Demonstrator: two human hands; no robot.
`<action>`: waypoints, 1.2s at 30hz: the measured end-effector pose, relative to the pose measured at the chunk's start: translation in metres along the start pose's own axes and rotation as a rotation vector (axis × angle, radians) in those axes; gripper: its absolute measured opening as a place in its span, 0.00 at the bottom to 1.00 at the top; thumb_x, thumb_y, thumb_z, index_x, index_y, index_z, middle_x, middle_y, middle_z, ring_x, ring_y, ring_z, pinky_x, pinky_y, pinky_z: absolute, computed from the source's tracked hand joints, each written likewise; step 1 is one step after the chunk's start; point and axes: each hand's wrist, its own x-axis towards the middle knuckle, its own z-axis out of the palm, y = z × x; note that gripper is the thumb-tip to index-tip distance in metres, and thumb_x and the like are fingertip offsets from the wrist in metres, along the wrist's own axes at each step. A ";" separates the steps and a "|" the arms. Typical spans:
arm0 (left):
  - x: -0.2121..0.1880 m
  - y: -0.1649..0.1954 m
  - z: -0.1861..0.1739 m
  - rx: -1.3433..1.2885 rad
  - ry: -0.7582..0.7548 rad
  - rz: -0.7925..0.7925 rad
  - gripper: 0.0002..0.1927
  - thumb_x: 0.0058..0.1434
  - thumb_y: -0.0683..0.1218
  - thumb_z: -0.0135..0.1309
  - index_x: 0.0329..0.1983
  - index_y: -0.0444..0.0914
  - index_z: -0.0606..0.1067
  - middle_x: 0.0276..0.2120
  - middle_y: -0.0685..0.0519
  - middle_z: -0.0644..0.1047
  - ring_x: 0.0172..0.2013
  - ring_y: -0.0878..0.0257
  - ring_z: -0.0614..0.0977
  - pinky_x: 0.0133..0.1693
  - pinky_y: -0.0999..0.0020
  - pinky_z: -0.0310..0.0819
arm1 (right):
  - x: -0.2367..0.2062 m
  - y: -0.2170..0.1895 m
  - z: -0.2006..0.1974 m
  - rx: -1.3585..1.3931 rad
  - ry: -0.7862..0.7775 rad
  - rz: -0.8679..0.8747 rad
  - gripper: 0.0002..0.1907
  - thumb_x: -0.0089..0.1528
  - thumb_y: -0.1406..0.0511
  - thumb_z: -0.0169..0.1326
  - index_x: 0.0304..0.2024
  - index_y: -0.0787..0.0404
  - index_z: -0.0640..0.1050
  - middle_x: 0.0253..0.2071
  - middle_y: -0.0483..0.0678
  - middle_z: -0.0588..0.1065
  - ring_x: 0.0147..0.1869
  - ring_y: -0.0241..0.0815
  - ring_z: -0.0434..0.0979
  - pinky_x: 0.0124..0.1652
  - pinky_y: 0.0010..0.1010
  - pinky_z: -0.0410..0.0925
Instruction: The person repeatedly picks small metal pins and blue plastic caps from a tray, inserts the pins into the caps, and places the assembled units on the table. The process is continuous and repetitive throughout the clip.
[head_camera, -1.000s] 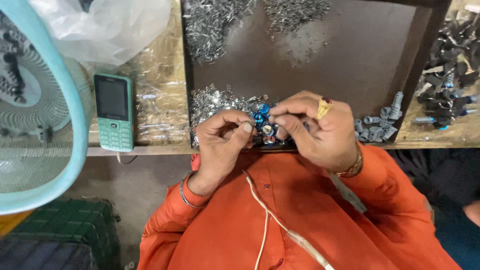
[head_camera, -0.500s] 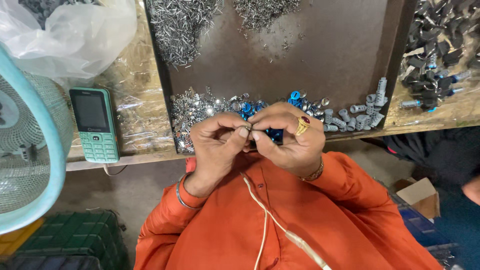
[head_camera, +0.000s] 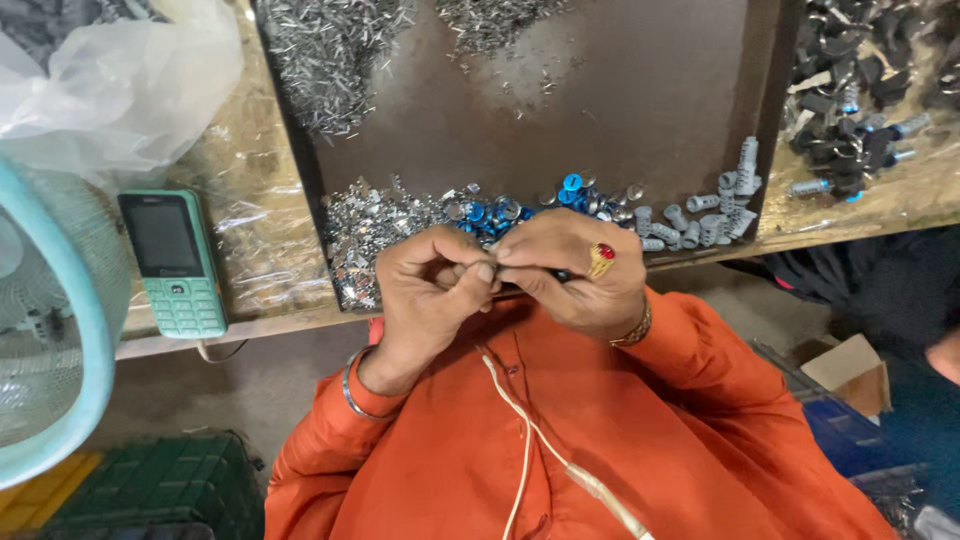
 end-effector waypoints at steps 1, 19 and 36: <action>0.000 0.001 -0.001 0.039 -0.009 -0.031 0.02 0.66 0.33 0.57 0.37 0.30 0.75 0.31 0.50 0.80 0.27 0.71 0.79 0.29 0.78 0.75 | 0.000 -0.002 0.000 0.006 0.003 -0.012 0.06 0.64 0.74 0.63 0.43 0.65 0.81 0.43 0.52 0.79 0.42 0.42 0.83 0.41 0.26 0.78; 0.008 0.002 0.019 0.183 -0.254 -0.021 0.02 0.64 0.36 0.60 0.38 0.33 0.78 0.32 0.55 0.79 0.32 0.73 0.75 0.36 0.78 0.68 | -0.049 -0.016 -0.161 -1.162 -0.188 0.353 0.13 0.65 0.65 0.65 0.51 0.61 0.82 0.46 0.50 0.73 0.50 0.53 0.75 0.51 0.40 0.69; 0.007 0.008 0.017 0.118 -0.236 0.083 0.03 0.66 0.36 0.59 0.37 0.32 0.76 0.33 0.55 0.77 0.31 0.72 0.75 0.38 0.76 0.71 | -0.012 -0.023 -0.042 0.216 0.055 0.427 0.11 0.65 0.76 0.58 0.49 0.66 0.74 0.51 0.51 0.74 0.49 0.37 0.79 0.49 0.29 0.76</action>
